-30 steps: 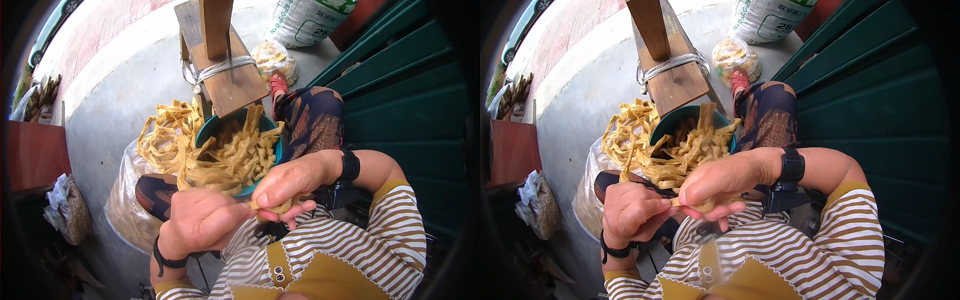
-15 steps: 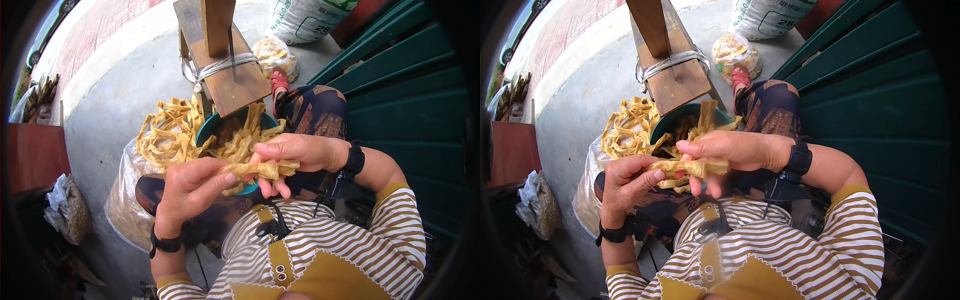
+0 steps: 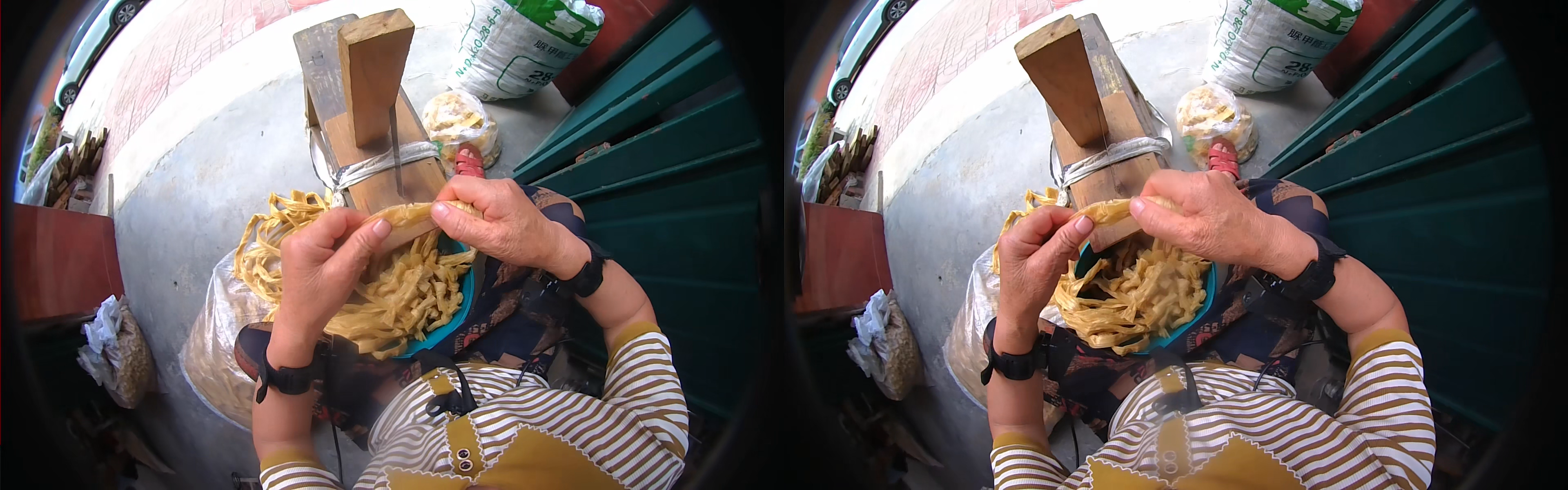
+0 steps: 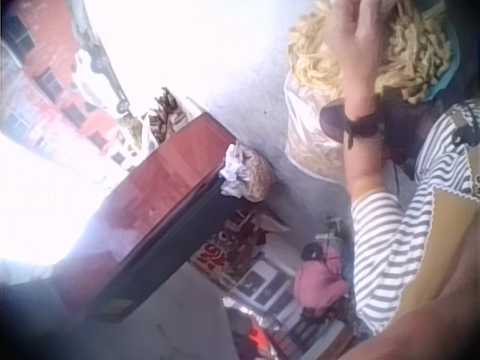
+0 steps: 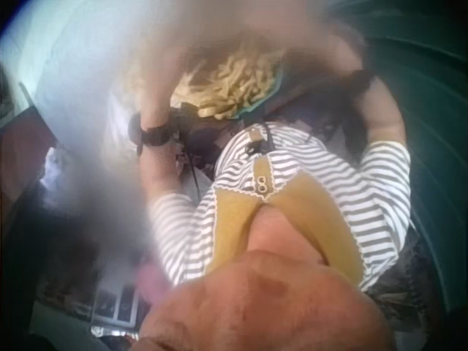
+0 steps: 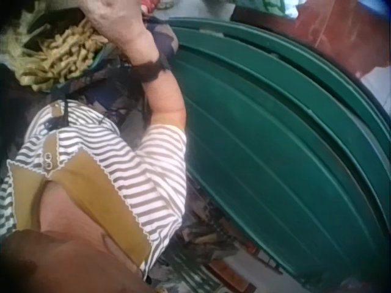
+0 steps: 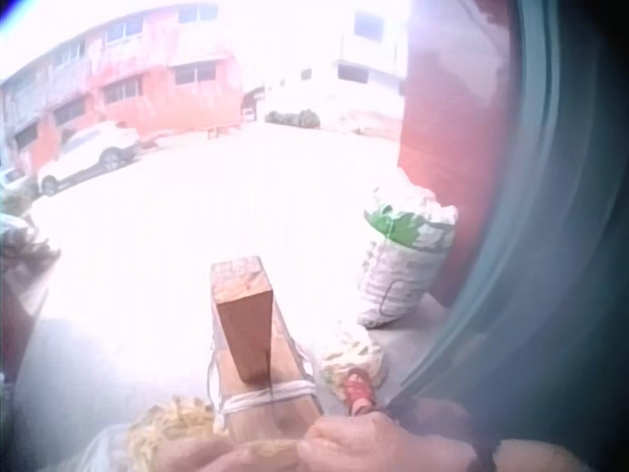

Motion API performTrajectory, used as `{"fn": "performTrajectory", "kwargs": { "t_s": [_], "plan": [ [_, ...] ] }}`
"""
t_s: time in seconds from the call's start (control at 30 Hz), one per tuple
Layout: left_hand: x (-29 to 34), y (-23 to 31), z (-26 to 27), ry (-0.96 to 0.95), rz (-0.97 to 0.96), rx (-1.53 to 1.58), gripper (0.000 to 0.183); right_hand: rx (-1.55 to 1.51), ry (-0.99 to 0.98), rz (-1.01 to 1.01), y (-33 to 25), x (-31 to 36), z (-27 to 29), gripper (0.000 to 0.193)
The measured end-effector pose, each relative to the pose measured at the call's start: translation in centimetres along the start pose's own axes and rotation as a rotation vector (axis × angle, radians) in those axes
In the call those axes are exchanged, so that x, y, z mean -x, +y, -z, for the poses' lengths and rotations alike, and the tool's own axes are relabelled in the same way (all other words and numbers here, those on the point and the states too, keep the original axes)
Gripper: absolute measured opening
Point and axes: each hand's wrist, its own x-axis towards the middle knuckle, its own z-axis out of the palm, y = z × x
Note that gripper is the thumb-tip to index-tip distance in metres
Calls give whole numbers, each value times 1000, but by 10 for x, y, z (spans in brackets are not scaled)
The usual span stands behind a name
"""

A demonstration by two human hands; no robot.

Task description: The person knots long strips of dried bean curd by hand and places the finished knots into a blue bowl.

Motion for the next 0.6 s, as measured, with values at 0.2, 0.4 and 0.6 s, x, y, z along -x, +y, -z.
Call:
{"fn": "performTrajectory", "kwargs": {
  "t_s": [0.2,0.4,0.6],
  "plan": [
    [-46,-21,-10,209,-166,-338,25,389,244,22,18,-29,-10,20],
    [-24,-30,12,194,-15,-46,25,370,171,-69,2,-10,1,20],
    [26,15,-3,-71,-85,72,18,-345,116,61,-42,6,-25,31]
  ]
}}
